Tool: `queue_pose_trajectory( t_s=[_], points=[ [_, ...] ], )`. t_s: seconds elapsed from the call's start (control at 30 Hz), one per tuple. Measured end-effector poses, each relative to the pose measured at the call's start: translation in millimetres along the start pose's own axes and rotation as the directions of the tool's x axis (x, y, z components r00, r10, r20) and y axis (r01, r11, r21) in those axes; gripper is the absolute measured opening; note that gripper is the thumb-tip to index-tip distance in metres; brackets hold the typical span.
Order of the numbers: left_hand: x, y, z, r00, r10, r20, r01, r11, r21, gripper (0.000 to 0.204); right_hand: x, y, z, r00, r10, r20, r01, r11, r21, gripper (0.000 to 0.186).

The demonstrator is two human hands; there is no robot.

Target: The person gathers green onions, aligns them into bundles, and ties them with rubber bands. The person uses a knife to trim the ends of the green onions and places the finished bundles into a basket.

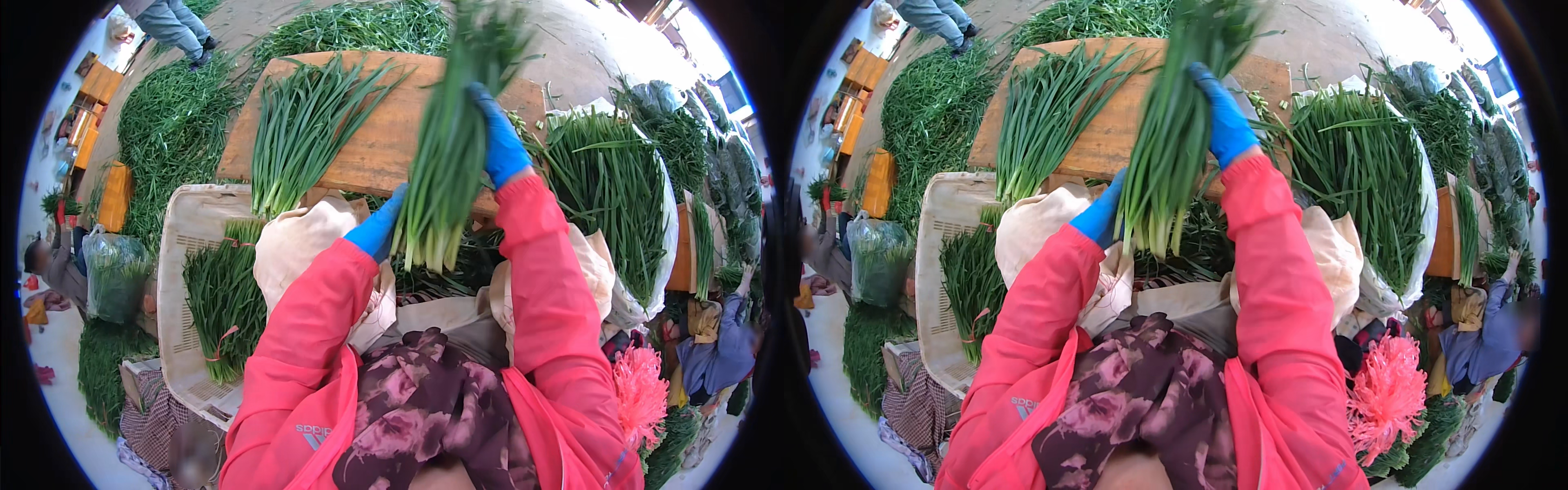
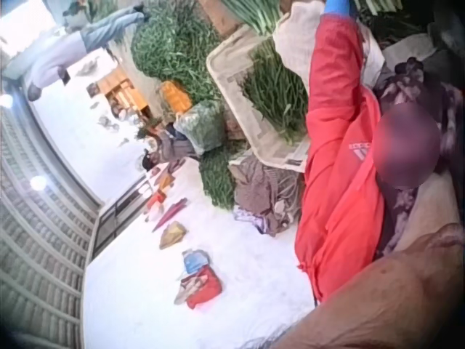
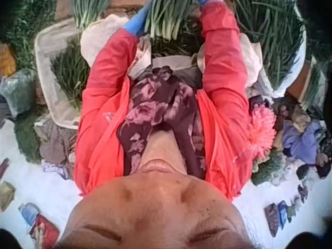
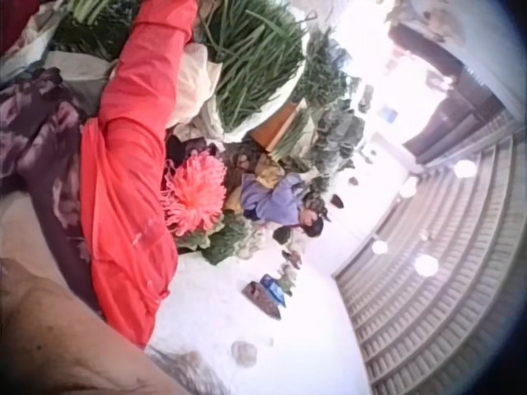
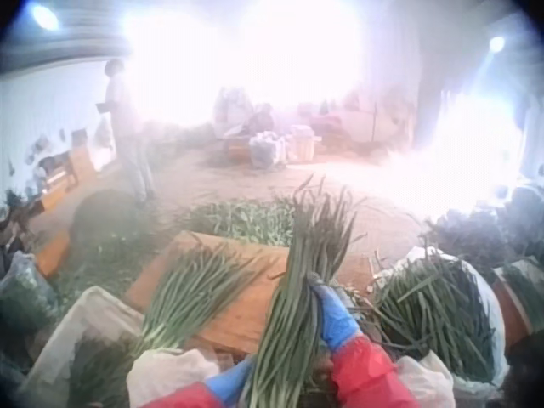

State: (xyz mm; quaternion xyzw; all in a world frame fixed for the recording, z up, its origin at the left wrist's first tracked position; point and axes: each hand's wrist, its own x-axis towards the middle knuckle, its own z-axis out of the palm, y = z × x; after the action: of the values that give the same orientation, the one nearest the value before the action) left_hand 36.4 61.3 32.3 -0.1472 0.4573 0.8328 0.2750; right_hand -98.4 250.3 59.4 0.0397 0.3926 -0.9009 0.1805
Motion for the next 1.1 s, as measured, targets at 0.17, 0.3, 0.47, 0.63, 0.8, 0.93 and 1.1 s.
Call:
queue_pose_trajectory(
  t_s=[0.17, 0.3, 0.47, 0.63, 0.8, 0.93, 1.1],
  points=[
    [36.5, -12.5, -30.1, 0.961, 0.039, -0.274, -0.065, 0.994, -0.086, 0.049, 21.5, 41.5, -40.3, 0.959, -0.186, -0.213, -0.014, 0.72, -0.694, 0.077],
    [50.6, -29.0, -57.7, 0.959, 0.009, -0.283, -0.001, 1.0, 0.03, 0.046, -45.3, 34.1, -47.7, 0.92, -0.364, -0.146, 0.157, 0.684, -0.713, 0.072],
    [13.4, -7.2, -37.4, 0.901, 0.044, -0.432, -0.08, 0.995, -0.066, 0.048, -127.2, 45.4, -65.8, 0.892, -0.391, -0.228, 0.043, 0.574, -0.818, 0.048],
    [48.8, -39.4, -80.9, 0.907, 0.316, -0.28, -0.345, 0.936, -0.062, 0.047, -146.9, 71.9, -82.1, 0.888, -0.305, -0.345, -0.171, 0.478, -0.861, 0.04],
    [51.5, -47.7, -27.7, 0.8, 0.57, -0.188, -0.406, 0.745, 0.53, 0.097, -116.7, 126.7, -63.8, 0.993, -0.107, -0.056, -0.013, 0.369, -0.929, 0.043],
    [70.5, -39.4, -10.4, 0.757, 0.636, -0.15, -0.53, 0.732, 0.428, 0.098, -106.9, 139.6, -28.1, 0.949, -0.284, 0.134, 0.212, 0.264, -0.941, 0.035],
    [63.1, -37.8, -22.5, 0.855, 0.504, -0.118, -0.241, 0.589, 0.771, 0.11, -96.5, 134.9, -20.9, 0.963, 0.15, -0.225, -0.266, 0.666, -0.697, 0.035]
  ],
)
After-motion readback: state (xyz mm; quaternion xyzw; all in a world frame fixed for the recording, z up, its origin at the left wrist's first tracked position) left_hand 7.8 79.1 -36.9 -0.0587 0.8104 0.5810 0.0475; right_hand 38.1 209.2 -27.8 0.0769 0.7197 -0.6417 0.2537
